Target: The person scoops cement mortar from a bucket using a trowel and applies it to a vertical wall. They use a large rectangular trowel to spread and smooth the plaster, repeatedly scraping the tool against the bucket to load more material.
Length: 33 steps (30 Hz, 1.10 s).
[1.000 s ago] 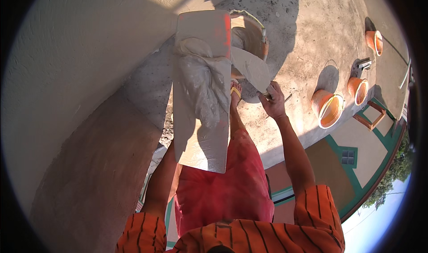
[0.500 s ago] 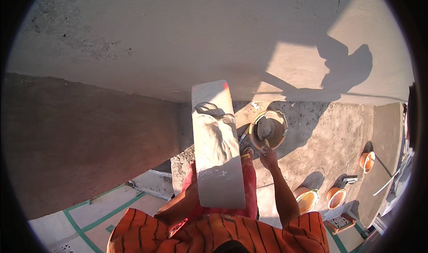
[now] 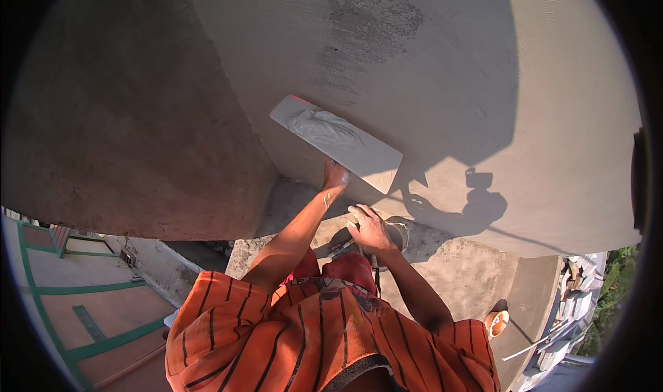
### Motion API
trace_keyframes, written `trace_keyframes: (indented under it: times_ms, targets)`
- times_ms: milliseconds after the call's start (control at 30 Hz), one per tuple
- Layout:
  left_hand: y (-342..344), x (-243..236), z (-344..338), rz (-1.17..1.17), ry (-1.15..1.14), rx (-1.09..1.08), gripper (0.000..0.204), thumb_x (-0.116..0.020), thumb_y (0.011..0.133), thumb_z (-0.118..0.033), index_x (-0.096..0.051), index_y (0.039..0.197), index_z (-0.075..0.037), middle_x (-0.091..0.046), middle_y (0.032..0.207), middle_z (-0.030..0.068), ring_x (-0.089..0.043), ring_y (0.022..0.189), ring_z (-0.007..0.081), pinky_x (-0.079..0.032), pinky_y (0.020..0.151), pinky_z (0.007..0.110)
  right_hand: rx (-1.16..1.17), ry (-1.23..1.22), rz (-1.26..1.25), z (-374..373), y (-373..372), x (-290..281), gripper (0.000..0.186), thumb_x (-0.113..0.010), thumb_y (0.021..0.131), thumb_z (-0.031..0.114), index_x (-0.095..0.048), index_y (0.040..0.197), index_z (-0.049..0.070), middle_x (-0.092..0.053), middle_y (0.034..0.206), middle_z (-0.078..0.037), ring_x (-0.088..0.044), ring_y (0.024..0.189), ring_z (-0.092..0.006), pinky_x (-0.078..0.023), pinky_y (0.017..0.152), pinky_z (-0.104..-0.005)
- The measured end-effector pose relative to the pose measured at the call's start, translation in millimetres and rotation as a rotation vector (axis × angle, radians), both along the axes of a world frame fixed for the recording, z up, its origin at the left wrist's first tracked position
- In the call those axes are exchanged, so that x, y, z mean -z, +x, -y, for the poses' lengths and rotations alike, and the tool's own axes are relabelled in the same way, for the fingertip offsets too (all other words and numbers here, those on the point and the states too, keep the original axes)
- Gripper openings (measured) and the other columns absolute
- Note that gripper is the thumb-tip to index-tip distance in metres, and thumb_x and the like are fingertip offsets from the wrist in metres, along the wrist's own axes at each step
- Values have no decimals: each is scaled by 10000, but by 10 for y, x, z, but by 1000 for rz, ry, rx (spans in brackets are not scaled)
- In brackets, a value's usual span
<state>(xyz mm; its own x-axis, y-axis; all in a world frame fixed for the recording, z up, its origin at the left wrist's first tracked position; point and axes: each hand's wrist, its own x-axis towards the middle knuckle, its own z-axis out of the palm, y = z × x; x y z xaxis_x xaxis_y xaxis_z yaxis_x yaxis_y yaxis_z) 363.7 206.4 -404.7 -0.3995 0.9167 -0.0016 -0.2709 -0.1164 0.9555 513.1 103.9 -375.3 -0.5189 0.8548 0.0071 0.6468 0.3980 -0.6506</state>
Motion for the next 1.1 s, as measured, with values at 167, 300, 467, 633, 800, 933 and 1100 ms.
trace_keyframes:
  times_ms: [167, 300, 467, 633, 800, 933, 1100]
  targets:
    - [-48, 79, -256, -190, -11, -51, 266, -514, 833, -123, -595, 997, 70, -654, 966, 186, -615, 922, 302, -462, 798, 372, 64, 268, 186, -359, -348, -209, 437, -590, 765, 110, -533, 1182, -9, -495, 1228, -219, -475, 1132, -413, -418, 954, -439]
    - [-111, 80, -386, -146, 4, 96, 298, -500, 810, -103, -591, 1031, 74, -645, 992, 214, -603, 957, 342, -453, 824, 391, 94, 477, 228, -610, -533, -140, 461, -566, 746, 80, -508, 1181, -58, -436, 1300, -243, -442, 1171, -438, -385, 997, -469]
    - [-320, 41, -487, -164, -4, 275, 330, -526, 834, -172, -589, 1051, 70, -629, 1011, 246, -590, 992, 380, -447, 842, 418, 187, 556, 388, -1042, -742, -108, 447, -539, 765, 112, -504, 1177, -58, -478, 1263, -257, -475, 1158, -418, -390, 977, -484]
    - [-446, -405, -470, -357, -170, 420, 385, -541, 877, -254, -568, 1073, 76, -588, 1090, 271, -561, 1016, 397, -427, 869, 433, 216, 329, 765, -1484, -829, -88, 433, -504, 819, 209, -508, 1197, -3, -626, 1051, -207, -608, 990, -348, -479, 821, -472]
    - [-531, -1097, -538, 19, 72, 507, 331, -469, 933, -192, -543, 1134, 61, -595, 1091, 153, -549, 1034, 234, -410, 881, 332, 380, 298, 775, -1590, -1012, -1198, 367, -507, 839, 252, -543, 1125, 24, -669, 910, -169, -656, 828, -349, -509, 718, -467]
    - [-463, -1937, -631, 204, 406, 486, 386, -430, 954, -170, -452, 1281, 34, -525, 1137, 87, -485, 1012, 123, -373, 902, 268, 466, 483, 602, -1641, -1075, -2701, 353, -564, 860, 329, -599, 1068, 46, -648, 813, -214, -627, 797, -398, -490, 722, -498]
    - [-553, -2518, -407, 136, 505, 685, 444, -470, 946, -159, -394, 1348, 12, -496, 1153, 103, -473, 1016, 115, -379, 914, 256, 644, 642, 7, -1832, -657, -4457, 540, -530, 855, 506, -615, 872, -26, -565, 532, -118, -578, 422, -197, -447, 445, -296]
